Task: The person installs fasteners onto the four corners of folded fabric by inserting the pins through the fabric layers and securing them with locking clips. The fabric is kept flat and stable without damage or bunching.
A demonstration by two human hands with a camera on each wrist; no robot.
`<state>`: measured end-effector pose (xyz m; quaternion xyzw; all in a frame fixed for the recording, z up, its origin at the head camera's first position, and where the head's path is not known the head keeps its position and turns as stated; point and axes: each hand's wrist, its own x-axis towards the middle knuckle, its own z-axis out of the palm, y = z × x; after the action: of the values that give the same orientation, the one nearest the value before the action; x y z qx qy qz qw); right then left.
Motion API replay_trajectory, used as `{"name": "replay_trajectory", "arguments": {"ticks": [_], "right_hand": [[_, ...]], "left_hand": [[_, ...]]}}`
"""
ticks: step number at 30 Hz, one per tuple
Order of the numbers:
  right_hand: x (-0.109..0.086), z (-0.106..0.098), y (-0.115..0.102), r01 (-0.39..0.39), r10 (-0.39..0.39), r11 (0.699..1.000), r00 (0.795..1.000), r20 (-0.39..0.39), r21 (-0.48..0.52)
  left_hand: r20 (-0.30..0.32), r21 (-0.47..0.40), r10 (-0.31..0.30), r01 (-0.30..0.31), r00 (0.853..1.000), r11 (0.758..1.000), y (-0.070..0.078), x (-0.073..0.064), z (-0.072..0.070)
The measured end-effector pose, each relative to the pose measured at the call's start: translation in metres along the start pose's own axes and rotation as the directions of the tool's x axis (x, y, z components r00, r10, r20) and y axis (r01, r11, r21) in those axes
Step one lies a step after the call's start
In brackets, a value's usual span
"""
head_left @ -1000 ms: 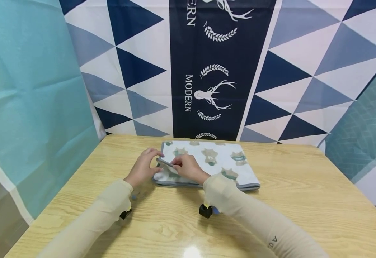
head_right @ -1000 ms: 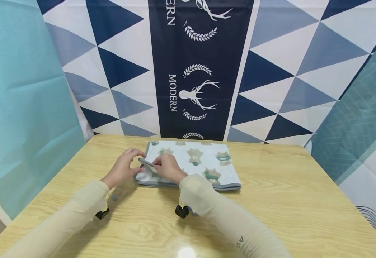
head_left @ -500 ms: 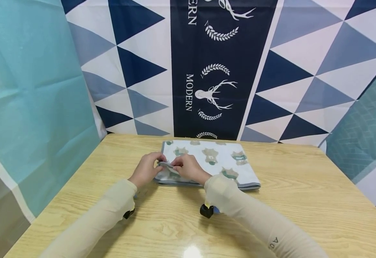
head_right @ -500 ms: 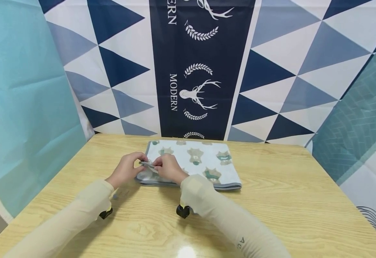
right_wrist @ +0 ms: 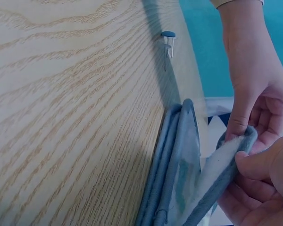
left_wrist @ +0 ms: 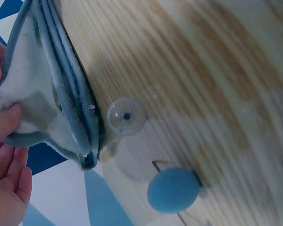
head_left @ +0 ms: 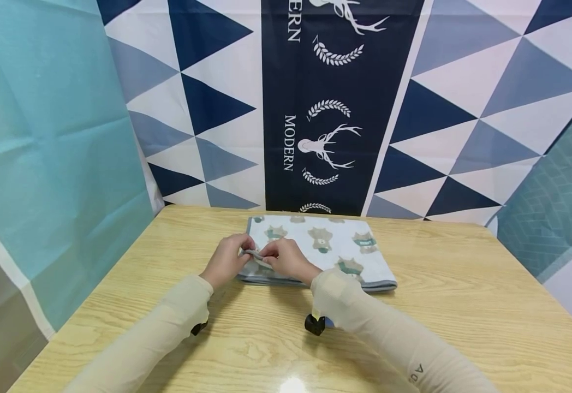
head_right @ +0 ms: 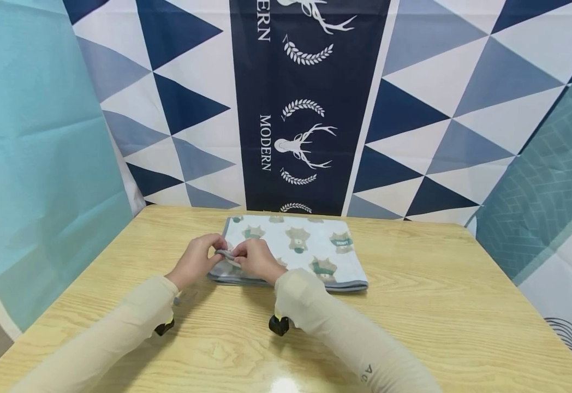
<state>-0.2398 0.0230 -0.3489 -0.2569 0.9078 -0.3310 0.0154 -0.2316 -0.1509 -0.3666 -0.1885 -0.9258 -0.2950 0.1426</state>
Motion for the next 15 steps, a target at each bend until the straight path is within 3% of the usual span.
{"name": "replay_trajectory", "arguments": {"ticks": [7, 15], "right_hand": [[-0.003, -0.006, 0.003, 0.076, -0.076, 0.997, 0.997, 0.004, -0.005], [-0.023, -0.029, 0.006, 0.166, -0.163, 0.985, 0.984, 0.066, -0.045]], "left_hand": [[-0.008, 0.039, 0.124, -0.123, 0.992, 0.992, 0.001, 0.001, 0.0], [0.022, 0.047, 0.108, -0.109, 0.994, 0.993, 0.002, -0.001, -0.004]]}}
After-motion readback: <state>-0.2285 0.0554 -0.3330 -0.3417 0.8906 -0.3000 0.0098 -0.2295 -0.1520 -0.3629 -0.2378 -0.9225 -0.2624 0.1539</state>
